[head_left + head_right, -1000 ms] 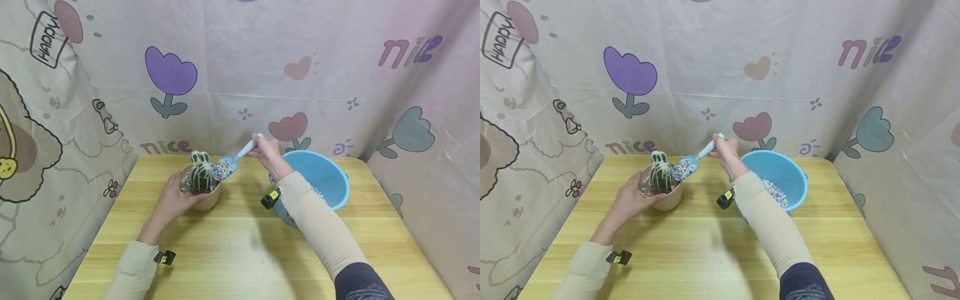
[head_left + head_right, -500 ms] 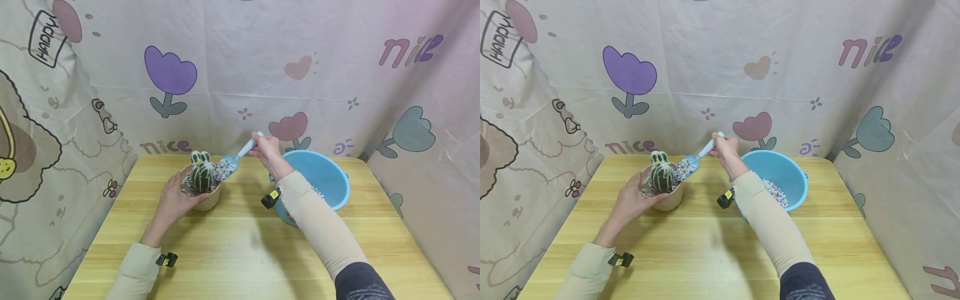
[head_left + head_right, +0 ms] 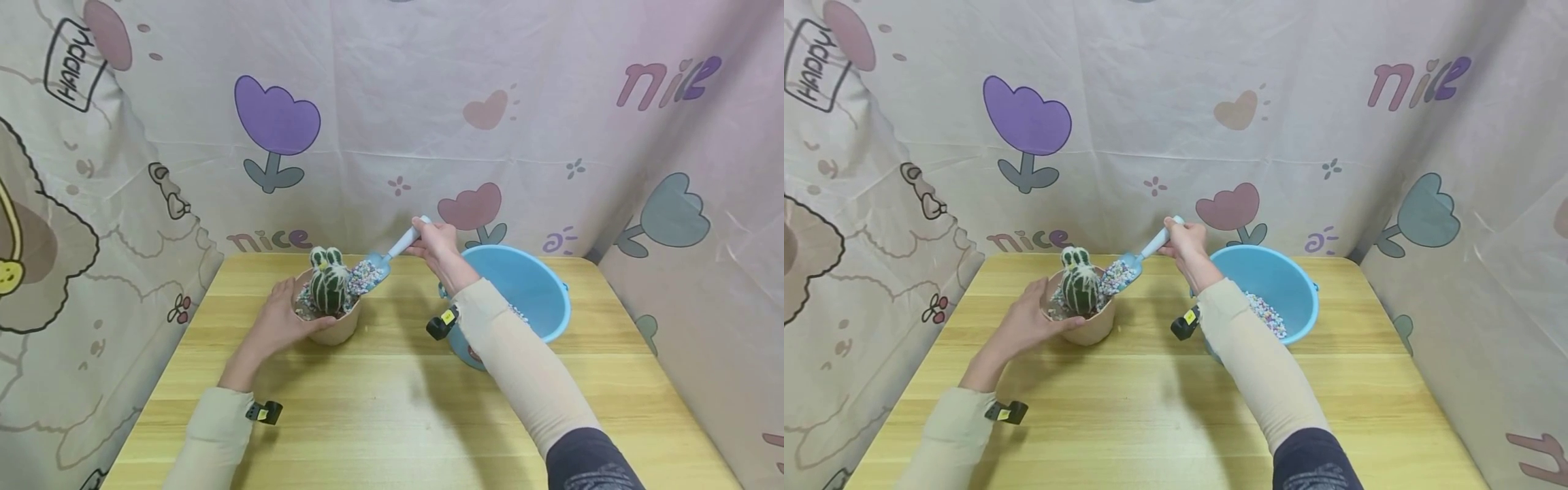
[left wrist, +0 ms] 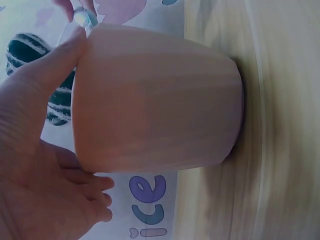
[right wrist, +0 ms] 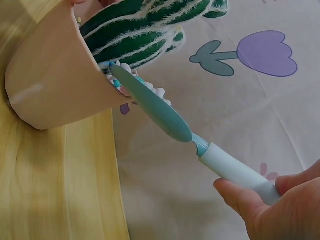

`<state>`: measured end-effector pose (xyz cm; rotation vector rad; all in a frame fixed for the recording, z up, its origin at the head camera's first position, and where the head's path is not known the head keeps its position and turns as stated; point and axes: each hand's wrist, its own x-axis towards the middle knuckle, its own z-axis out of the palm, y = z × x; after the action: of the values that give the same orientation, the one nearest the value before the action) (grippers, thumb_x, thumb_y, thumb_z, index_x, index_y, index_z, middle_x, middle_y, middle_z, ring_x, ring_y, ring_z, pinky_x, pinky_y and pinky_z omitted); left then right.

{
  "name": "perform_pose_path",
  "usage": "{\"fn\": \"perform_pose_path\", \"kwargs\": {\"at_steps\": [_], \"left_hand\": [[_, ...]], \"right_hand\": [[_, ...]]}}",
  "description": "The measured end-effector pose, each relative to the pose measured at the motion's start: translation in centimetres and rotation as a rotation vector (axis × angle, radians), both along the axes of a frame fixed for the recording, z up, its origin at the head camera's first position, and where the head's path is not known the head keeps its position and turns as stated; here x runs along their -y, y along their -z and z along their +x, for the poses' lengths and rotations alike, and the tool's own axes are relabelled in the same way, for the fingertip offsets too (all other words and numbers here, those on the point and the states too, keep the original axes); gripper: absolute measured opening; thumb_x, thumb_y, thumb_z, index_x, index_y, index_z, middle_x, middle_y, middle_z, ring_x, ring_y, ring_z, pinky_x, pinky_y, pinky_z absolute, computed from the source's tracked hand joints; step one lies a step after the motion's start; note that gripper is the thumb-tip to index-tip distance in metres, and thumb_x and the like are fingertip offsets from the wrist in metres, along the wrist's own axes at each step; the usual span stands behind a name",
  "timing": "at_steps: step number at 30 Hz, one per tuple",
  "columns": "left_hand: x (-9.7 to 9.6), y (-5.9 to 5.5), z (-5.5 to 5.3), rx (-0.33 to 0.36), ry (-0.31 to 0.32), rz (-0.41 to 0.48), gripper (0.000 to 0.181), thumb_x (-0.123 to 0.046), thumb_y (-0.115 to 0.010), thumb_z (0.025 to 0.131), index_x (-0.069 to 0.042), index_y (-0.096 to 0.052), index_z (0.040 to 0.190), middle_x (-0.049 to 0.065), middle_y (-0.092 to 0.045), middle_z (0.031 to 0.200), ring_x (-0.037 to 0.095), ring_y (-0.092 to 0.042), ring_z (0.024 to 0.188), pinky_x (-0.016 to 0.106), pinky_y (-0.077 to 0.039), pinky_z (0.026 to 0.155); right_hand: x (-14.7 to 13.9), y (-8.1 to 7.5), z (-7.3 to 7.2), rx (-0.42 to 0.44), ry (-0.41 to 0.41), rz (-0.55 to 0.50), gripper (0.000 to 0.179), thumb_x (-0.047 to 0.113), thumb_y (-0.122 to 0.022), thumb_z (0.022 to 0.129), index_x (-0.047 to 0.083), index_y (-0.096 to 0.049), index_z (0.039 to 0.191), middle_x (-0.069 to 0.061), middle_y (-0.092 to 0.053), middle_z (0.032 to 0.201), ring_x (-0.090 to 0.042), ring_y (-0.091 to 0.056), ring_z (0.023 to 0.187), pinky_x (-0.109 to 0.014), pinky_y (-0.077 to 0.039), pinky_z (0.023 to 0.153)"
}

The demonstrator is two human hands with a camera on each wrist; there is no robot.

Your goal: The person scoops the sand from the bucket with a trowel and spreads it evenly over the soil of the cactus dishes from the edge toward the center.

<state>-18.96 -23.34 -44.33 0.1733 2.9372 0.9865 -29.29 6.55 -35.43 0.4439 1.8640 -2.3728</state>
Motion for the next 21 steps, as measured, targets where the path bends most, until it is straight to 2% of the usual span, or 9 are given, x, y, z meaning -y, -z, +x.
{"fn": "perform_pose_path", "kwargs": {"at_steps": [3, 9, 16, 19, 21], "left_hand": [[-0.1, 0.1, 0.1, -0.012, -0.014, 0.001, 0.14, -0.074, -0.082, 0.076, 0.011, -0.014, 0.164, 0.039, -0.017, 0.169, 0.057, -0.015, 0.157, 0.073, -0.019, 0.126], [-0.9, 0.3, 0.5, -0.113, -0.028, 0.019, 0.121, -0.065, -0.087, 0.076, -0.004, -0.031, 0.164, 0.037, -0.038, 0.158, 0.055, -0.032, 0.149, 0.074, -0.029, 0.123], [-1.8, 0.7, 1.0, -0.163, -0.102, 0.029, 0.127, -0.069, -0.087, 0.072, 0.012, -0.034, 0.154, 0.035, -0.044, 0.15, 0.053, -0.035, 0.145, 0.071, -0.032, 0.122], [-2.2, 0.7, 1.2, -0.173, -0.124, 0.033, 0.128, -0.069, -0.088, 0.072, 0.013, -0.034, 0.154, 0.036, -0.044, 0.15, 0.053, -0.034, 0.145, 0.069, -0.031, 0.123], [-2.4, 0.6, 1.3, -0.164, -0.136, 0.032, 0.13, -0.069, -0.088, 0.072, 0.013, -0.031, 0.156, 0.038, -0.04, 0.155, 0.055, -0.028, 0.15, 0.069, -0.025, 0.127]], "right_hand": [[0.0, 0.0, 0.1, -0.001, -0.001, -0.003, 0.047, 0.017, -0.06, 0.108, -0.013, -0.049, 0.144, -0.036, -0.058, 0.14, -0.044, -0.067, 0.126, -0.045, -0.062, 0.101], [-0.1, -0.2, 0.2, -0.008, -0.002, 0.002, 0.047, 0.017, -0.06, 0.108, -0.013, -0.05, 0.143, -0.036, -0.059, 0.139, -0.044, -0.067, 0.125, -0.045, -0.062, 0.1], [0.0, -0.1, 0.2, -0.013, 0.003, 0.013, 0.047, 0.017, -0.06, 0.108, -0.013, -0.051, 0.143, -0.037, -0.061, 0.137, -0.043, -0.068, 0.124, -0.044, -0.063, 0.098], [0.0, -0.1, 0.2, -0.016, 0.007, 0.018, 0.047, 0.017, -0.06, 0.108, -0.013, -0.052, 0.143, -0.036, -0.061, 0.137, -0.043, -0.069, 0.123, -0.043, -0.063, 0.097], [0.0, -0.1, 0.2, -0.017, 0.008, 0.018, 0.047, 0.017, -0.06, 0.108, -0.013, -0.052, 0.143, -0.036, -0.061, 0.137, -0.043, -0.069, 0.123, -0.043, -0.064, 0.097]]}}
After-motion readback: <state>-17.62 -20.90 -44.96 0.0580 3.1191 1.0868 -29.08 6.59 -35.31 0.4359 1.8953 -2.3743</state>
